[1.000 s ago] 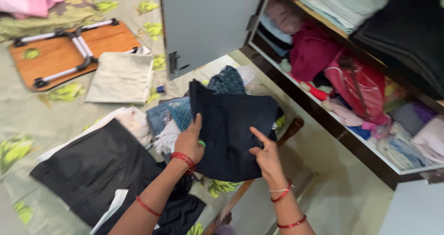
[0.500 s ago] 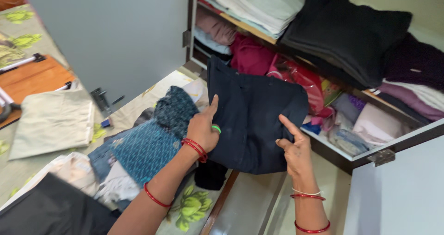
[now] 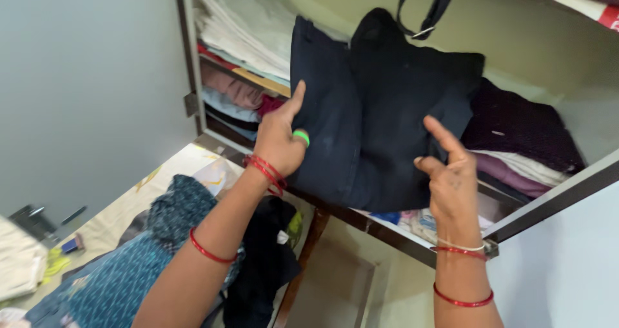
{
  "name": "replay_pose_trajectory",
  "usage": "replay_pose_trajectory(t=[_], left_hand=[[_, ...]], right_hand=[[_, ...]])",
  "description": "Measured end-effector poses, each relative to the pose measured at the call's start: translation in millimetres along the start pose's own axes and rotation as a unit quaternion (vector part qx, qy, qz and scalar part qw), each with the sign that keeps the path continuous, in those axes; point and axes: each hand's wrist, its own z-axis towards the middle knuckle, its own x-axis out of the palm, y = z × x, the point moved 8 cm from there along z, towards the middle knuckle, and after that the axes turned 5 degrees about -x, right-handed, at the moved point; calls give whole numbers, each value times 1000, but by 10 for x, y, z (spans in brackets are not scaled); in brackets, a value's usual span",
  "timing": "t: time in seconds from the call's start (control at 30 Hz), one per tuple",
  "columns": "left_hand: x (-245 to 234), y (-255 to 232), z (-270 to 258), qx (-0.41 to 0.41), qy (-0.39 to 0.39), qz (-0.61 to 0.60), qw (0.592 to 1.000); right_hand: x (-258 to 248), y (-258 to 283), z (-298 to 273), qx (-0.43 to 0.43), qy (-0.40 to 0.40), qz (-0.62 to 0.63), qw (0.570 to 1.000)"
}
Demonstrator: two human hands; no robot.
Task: The person folds various garments on a bed and places them into an open wardrobe. They handle trousers, shirts, and other folded items, arranging them on shelves inside the wardrobe.
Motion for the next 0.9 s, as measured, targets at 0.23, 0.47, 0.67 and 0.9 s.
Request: replay_pose_trajectory(t=[0.23,0.47,0.67,0.9], left_hand=[[647,-77,955,-55,53,-32,997],[1331,-71,2082,128,46,-136,981],[2198,946,2645,-48,133,23,990],[2575,1650,2443,35,29,36,998]], right_hand=[[-475,128,712,-37,-28,-58,997],[-1134,-284,1613,-61,-81,-96,990],[-1403,-1430,2042,85,-101,-260,956],[-1410,-1942,1797,150,-69,-442,882]])
